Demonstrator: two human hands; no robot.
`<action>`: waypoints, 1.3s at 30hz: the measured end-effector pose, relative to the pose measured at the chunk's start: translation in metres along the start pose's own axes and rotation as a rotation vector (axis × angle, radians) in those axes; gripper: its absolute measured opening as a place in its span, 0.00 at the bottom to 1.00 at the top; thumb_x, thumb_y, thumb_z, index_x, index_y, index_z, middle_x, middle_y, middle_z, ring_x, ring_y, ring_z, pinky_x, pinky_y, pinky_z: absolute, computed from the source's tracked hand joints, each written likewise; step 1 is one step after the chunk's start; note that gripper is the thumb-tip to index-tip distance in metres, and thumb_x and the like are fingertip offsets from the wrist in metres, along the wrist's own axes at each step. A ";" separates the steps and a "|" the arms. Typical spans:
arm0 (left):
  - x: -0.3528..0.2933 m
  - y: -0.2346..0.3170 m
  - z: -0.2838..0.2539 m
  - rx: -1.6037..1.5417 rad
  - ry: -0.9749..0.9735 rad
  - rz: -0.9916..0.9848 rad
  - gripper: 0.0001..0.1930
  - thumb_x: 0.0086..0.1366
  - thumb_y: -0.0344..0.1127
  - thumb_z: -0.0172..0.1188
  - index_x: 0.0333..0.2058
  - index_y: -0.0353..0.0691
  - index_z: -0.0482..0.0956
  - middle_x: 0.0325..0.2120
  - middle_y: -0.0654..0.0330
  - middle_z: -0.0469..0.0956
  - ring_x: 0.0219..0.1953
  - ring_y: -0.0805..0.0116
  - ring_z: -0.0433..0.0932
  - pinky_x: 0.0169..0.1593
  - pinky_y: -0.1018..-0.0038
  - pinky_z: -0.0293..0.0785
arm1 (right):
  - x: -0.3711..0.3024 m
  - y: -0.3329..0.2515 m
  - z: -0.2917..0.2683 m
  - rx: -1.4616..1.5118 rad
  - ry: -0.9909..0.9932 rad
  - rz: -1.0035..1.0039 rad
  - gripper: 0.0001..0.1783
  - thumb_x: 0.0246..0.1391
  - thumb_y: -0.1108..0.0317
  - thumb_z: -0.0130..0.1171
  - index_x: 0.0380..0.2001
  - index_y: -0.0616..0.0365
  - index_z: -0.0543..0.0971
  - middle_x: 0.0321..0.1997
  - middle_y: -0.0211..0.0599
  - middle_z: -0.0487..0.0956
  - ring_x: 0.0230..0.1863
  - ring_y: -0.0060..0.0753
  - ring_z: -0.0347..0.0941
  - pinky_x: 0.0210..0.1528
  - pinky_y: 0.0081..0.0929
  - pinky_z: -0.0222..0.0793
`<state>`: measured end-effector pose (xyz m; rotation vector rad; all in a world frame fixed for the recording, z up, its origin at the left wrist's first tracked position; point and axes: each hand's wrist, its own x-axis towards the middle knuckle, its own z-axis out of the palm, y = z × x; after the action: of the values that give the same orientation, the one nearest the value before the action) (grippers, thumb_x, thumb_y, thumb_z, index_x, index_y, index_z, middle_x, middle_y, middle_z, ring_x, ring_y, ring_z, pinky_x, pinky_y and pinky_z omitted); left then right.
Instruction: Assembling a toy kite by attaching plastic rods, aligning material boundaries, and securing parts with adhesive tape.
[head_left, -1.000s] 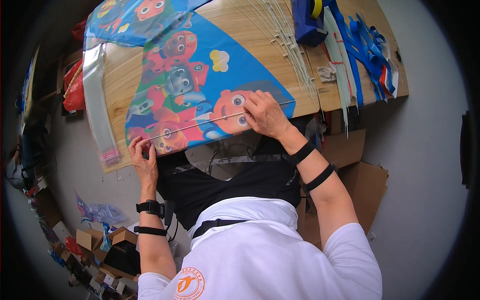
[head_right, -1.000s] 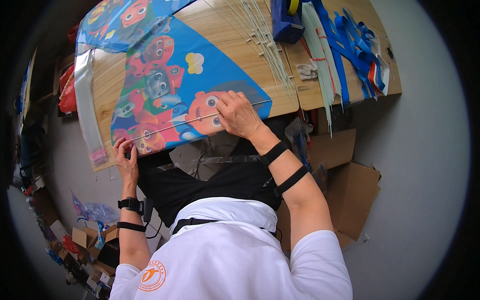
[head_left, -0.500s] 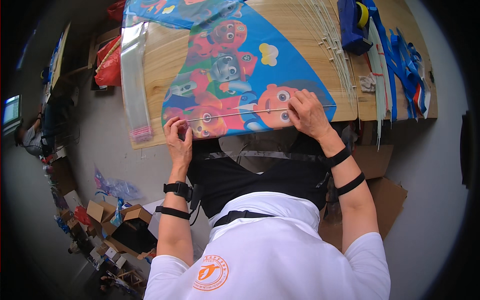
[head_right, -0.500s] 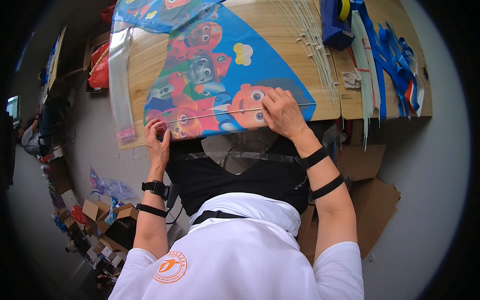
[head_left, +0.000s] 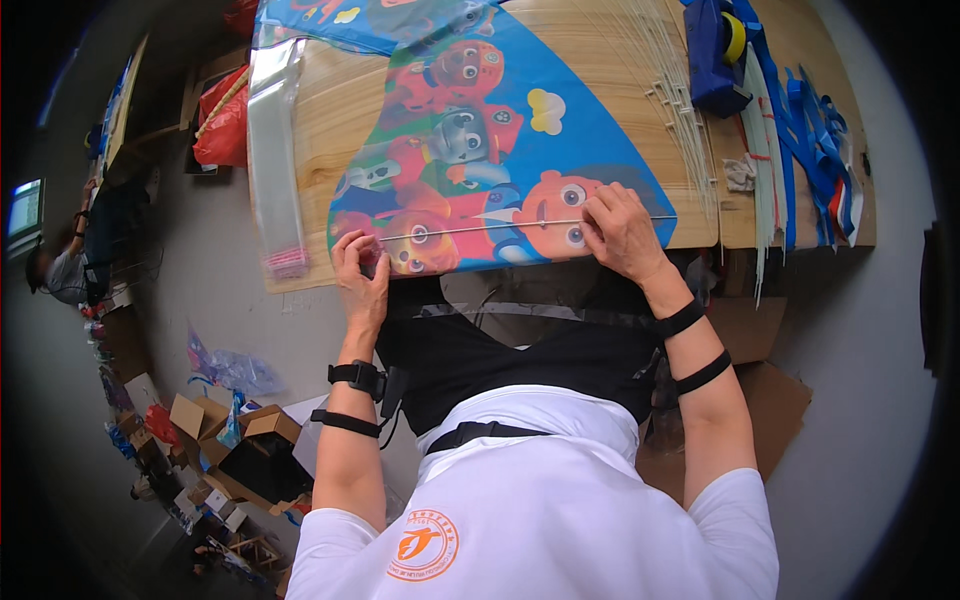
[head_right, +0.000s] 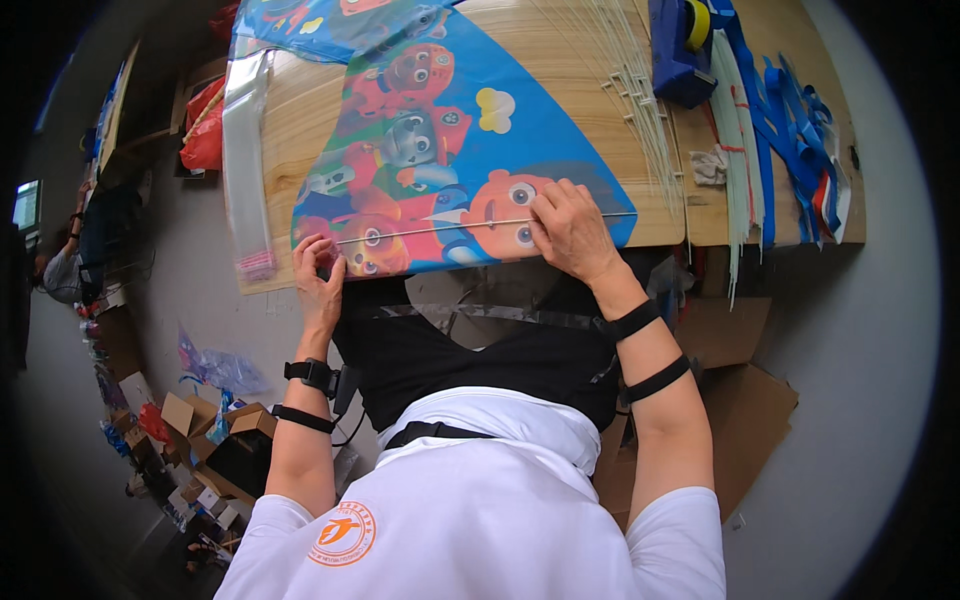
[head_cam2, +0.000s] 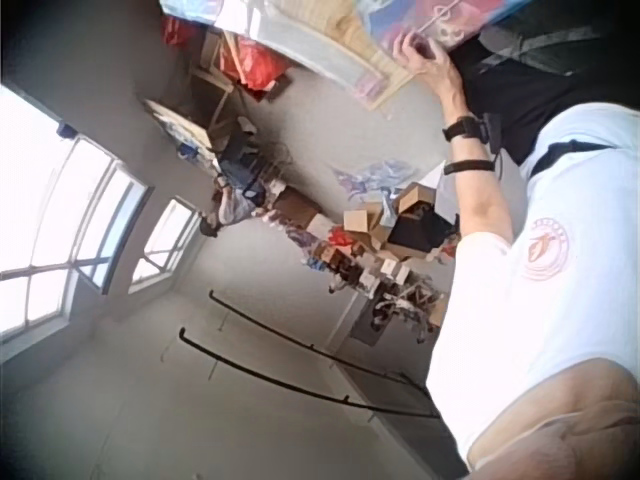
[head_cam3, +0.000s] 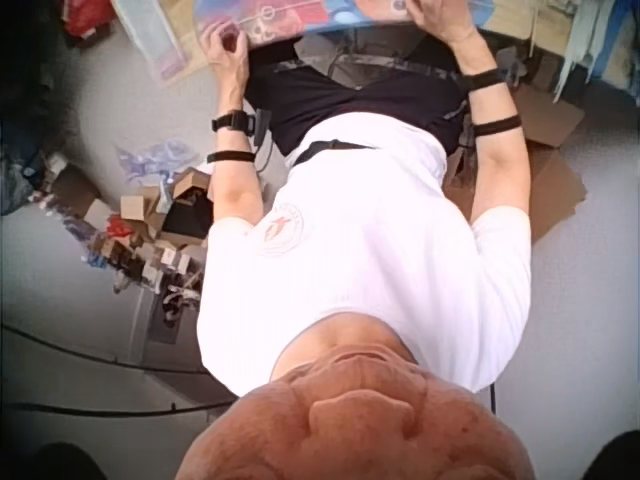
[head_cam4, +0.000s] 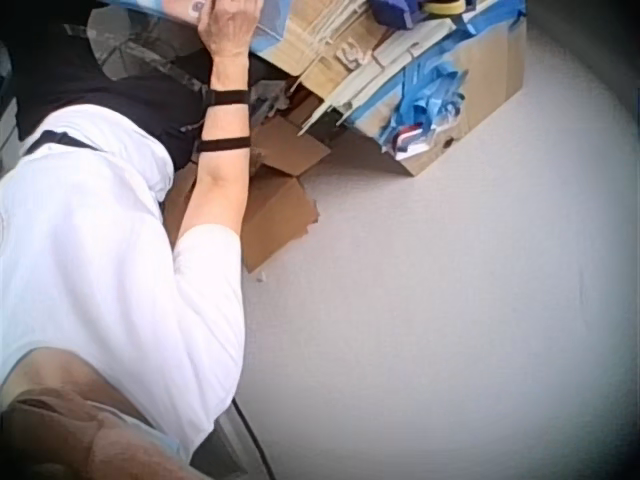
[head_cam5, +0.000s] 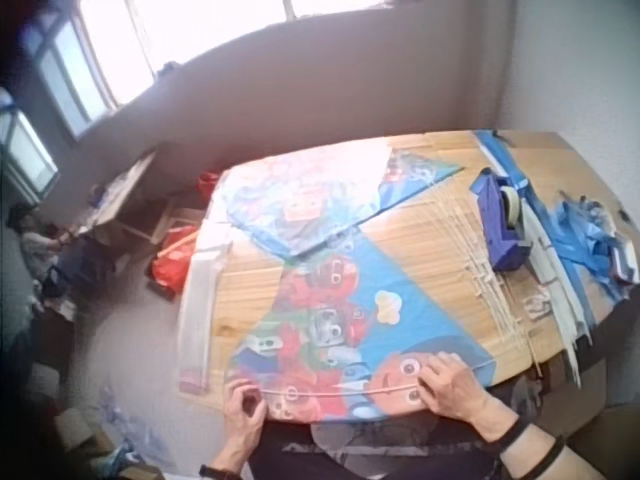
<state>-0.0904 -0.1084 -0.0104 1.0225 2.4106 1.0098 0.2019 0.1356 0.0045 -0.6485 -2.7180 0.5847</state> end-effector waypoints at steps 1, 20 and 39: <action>-0.001 -0.001 -0.003 0.007 0.016 0.020 0.15 0.56 0.26 0.61 0.43 0.36 0.74 0.49 0.56 0.68 0.43 0.65 0.73 0.48 0.70 0.72 | 0.002 0.000 0.003 0.008 0.018 -0.022 0.10 0.40 0.72 0.61 0.27 0.58 0.71 0.31 0.39 0.70 0.38 0.43 0.68 0.40 0.36 0.63; -0.003 -0.003 -0.015 -0.064 -0.039 -0.030 0.13 0.60 0.28 0.60 0.45 0.36 0.75 0.49 0.58 0.69 0.43 0.68 0.75 0.47 0.73 0.73 | -0.012 -0.008 -0.040 -0.101 0.177 0.007 0.16 0.42 0.67 0.63 0.36 0.57 0.74 0.38 0.37 0.74 0.42 0.40 0.69 0.46 0.36 0.61; -0.118 -0.131 -0.075 -0.608 0.105 -0.771 0.15 0.66 0.39 0.58 0.50 0.43 0.75 0.43 0.66 0.77 0.37 0.79 0.75 0.38 0.85 0.68 | -0.131 -0.054 -0.031 0.081 -0.159 0.662 0.14 0.39 0.73 0.68 0.34 0.57 0.81 0.31 0.39 0.73 0.38 0.44 0.72 0.41 0.37 0.70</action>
<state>-0.1134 -0.2945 -0.0493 -0.1651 2.0388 1.3430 0.3054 0.0383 0.0324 -1.5539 -2.5615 0.9154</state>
